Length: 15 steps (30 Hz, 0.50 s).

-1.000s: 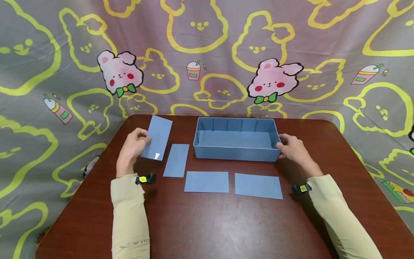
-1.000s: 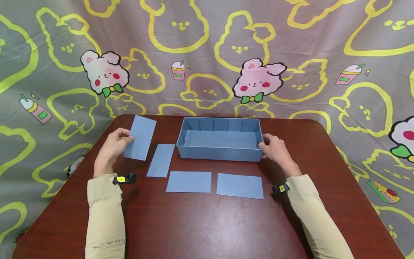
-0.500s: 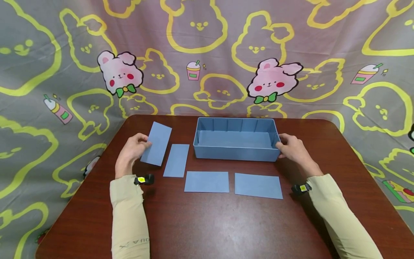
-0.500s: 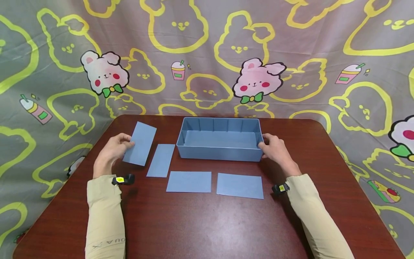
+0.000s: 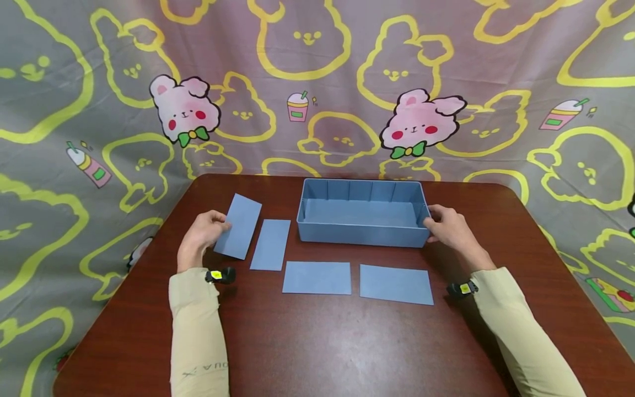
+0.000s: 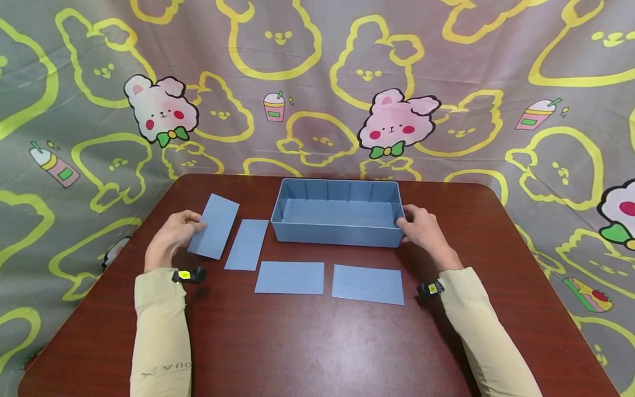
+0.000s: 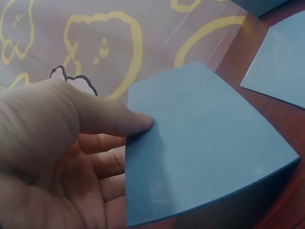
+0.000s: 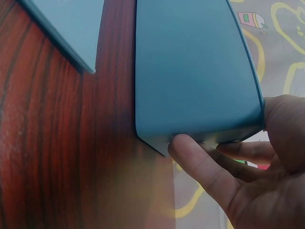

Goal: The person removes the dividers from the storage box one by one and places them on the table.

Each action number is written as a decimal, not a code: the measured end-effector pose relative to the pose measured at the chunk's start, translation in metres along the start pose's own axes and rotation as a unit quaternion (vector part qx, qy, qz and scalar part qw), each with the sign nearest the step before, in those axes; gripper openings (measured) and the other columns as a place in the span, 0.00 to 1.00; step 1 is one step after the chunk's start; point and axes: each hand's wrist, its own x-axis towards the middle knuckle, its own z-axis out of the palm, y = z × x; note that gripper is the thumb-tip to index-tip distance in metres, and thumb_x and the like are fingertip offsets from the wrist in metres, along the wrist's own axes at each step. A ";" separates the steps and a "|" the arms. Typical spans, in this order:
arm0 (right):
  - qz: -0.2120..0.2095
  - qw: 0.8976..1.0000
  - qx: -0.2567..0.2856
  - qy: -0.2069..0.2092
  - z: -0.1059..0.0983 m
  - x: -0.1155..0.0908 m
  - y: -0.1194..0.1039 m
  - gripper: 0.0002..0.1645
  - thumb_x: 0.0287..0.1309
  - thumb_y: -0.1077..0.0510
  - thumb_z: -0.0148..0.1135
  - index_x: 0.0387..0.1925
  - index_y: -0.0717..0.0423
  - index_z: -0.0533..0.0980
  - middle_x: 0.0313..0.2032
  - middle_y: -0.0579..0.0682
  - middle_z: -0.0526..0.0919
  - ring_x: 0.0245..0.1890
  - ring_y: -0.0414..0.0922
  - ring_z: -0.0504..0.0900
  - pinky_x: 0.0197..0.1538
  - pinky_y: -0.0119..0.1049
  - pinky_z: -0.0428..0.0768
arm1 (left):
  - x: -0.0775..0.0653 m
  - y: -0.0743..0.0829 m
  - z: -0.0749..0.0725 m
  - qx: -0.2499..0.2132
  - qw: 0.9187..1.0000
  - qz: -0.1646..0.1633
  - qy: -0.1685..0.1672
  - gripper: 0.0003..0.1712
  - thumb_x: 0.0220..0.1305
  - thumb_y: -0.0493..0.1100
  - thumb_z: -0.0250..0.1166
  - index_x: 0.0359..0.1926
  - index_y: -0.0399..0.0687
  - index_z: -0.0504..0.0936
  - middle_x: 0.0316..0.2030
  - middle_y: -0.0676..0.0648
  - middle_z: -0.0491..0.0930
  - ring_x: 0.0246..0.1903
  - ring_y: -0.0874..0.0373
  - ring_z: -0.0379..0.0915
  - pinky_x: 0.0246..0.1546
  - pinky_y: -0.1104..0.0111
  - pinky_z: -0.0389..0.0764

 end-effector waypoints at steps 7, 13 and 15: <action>0.001 1.000 0.003 0.003 0.001 -0.001 0.001 0.33 0.68 0.56 0.47 0.69 0.68 0.60 0.59 0.72 0.73 0.32 0.52 0.88 0.40 0.44 0.86 | 0.002 -0.005 -0.001 0.018 1.000 -0.007 -0.007 0.22 0.71 0.44 0.56 0.58 0.34 0.69 0.41 0.41 0.68 0.32 0.53 0.62 0.32 0.64 0.66; 0.002 1.000 0.000 0.004 0.001 -0.001 0.001 0.33 0.67 0.56 0.47 0.69 0.68 0.60 0.58 0.72 0.74 0.31 0.51 0.88 0.39 0.43 0.86 | 0.001 -0.008 -0.002 0.037 0.999 -0.015 -0.002 0.22 0.69 0.44 0.56 0.57 0.32 0.70 0.47 0.36 0.70 0.40 0.49 0.66 0.34 0.63 0.69; 0.000 1.000 0.000 0.005 0.001 0.000 0.001 0.33 0.67 0.56 0.47 0.69 0.68 0.60 0.58 0.72 0.74 0.31 0.51 0.88 0.39 0.43 0.86 | 0.001 -0.008 -0.002 0.040 0.999 -0.020 -0.001 0.22 0.68 0.43 0.56 0.56 0.32 0.70 0.47 0.36 0.70 0.40 0.48 0.67 0.34 0.63 0.71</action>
